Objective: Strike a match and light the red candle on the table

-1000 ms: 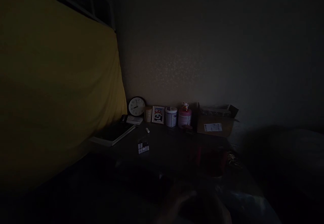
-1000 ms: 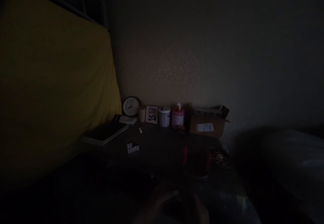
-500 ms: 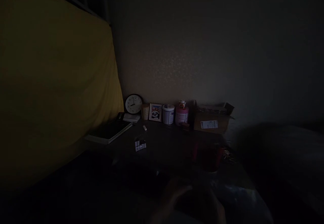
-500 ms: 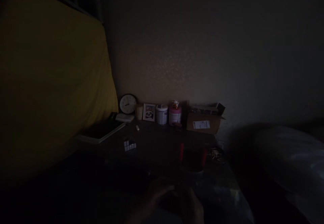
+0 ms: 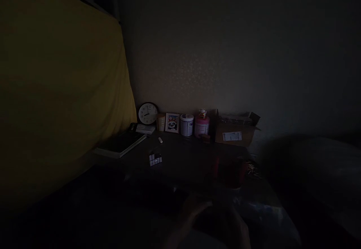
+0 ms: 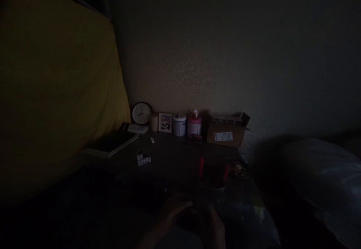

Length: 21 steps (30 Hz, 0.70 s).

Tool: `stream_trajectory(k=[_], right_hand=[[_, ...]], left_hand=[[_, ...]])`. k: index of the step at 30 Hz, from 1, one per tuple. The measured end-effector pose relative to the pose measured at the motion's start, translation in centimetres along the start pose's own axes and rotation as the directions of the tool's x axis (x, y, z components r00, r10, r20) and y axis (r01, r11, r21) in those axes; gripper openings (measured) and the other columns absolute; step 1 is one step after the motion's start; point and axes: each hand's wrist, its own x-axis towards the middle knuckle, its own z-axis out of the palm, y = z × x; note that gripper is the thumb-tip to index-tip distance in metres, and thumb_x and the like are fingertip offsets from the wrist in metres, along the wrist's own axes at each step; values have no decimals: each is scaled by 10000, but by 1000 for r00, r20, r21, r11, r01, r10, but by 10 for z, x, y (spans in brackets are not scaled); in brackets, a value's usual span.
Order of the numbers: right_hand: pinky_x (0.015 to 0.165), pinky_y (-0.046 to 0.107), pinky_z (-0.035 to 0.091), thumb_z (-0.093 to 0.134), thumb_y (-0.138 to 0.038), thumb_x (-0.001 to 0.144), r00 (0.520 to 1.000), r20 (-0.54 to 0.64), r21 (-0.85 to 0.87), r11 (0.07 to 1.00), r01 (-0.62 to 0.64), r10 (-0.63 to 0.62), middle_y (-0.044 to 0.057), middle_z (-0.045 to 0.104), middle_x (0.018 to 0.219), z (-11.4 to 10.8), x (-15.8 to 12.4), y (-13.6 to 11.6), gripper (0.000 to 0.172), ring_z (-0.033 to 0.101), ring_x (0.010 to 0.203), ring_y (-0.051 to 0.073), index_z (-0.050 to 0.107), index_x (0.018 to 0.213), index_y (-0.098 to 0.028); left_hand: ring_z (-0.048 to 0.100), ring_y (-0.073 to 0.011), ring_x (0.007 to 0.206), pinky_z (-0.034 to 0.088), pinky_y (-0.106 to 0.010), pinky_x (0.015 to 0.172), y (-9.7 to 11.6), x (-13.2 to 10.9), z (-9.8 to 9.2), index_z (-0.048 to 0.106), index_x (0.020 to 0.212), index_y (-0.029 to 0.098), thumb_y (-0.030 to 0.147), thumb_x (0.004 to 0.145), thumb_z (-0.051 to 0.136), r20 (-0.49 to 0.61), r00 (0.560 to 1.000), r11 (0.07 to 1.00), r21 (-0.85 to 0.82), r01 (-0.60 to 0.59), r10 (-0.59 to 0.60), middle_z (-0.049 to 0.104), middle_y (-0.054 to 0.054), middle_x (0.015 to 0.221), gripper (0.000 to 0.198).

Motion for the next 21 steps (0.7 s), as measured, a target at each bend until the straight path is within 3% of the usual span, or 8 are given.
stream_trajectory(k=[6, 12, 16, 21], right_hand=[[518, 219, 517, 502, -503, 769, 979, -52, -144, 972, 187, -196, 48, 724, 720, 2, -1, -5, 331, 677, 622, 197, 693, 780, -233], [570, 221, 505, 480, -347, 822, 947, -45, -304, 908, 290, -317, 43, 709, 767, 1, -1, 0, 225, 667, 681, 180, 662, 841, -217], [592, 216, 505, 465, -304, 853, 924, -63, -307, 888, 341, -377, 39, 694, 794, 3, -3, -5, 195, 656, 704, 166, 637, 869, -214], [564, 209, 505, 453, -263, 852, 909, -25, -325, 863, 386, -416, 33, 686, 778, 4, 0, -8, 192, 653, 687, 159, 639, 871, -221]], left_hand=[[611, -285, 1006, 438, -389, 895, 9, -6, 1, 709, 909, 169, 296, 695, 706, 58, 998, 999, 42, -29, 27, 705, -97, 1018, 249], [631, -244, 923, 465, -347, 832, 2, -1, -2, 711, 811, 179, 267, 659, 731, -21, 999, 998, -51, 34, -35, 717, -58, 910, 176], [631, -214, 902, 472, -316, 809, 0, 0, -1, 697, 825, 185, 251, 698, 705, -5, 999, 994, -106, 39, -40, 704, -33, 888, 144], [619, -217, 919, 466, -314, 818, -1, -1, -1, 692, 832, 179, 258, 701, 702, -19, 1000, 998, -60, 7, -8, 696, -38, 895, 153]])
